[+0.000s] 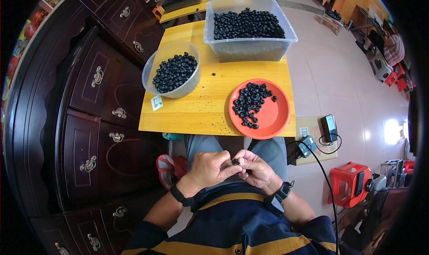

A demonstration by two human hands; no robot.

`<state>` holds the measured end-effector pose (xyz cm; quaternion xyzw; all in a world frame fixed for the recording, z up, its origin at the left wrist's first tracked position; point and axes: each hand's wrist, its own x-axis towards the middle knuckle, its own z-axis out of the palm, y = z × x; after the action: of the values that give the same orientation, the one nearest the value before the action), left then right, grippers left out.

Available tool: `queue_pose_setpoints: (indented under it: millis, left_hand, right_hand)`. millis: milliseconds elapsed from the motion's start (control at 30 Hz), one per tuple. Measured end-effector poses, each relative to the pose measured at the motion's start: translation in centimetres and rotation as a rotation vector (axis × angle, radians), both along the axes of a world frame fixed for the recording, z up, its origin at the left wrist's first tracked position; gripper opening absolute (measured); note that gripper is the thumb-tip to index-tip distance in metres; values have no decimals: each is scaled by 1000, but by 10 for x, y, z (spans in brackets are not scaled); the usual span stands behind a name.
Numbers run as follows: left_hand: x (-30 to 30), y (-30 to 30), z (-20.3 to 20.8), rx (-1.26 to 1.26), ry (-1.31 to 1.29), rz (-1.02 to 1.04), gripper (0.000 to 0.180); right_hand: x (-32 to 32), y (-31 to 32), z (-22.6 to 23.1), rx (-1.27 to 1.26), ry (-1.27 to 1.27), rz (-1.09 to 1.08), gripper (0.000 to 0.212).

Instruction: Inspecting and sorting small black spherical rubber components from a plate into a bowl using tweezers.

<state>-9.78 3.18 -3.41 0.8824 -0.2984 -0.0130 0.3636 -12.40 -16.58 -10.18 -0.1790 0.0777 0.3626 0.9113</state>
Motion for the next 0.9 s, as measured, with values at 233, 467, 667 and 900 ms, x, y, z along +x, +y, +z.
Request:
queue_pose_setpoints:
  millis: [233, 467, 667, 900]
  left_hand:
    - [-4, -7, 3, -249, 82, 55, 25]
    - [8, -3, 10, -65, 107, 16, 21]
    - [72, 26, 56, -178, -215, 462, 26]
    - [53, 18, 48, -90, -155, 282, 21]
  right_hand:
    - [1, 1, -1, 72, 20, -14, 13]
    - [-2, 2, -9, 16, 88, -4, 9]
    - [-1, 2, -21, 15, 260, -32, 27]
    - [3, 6, -14, 99, 328, -13, 39]
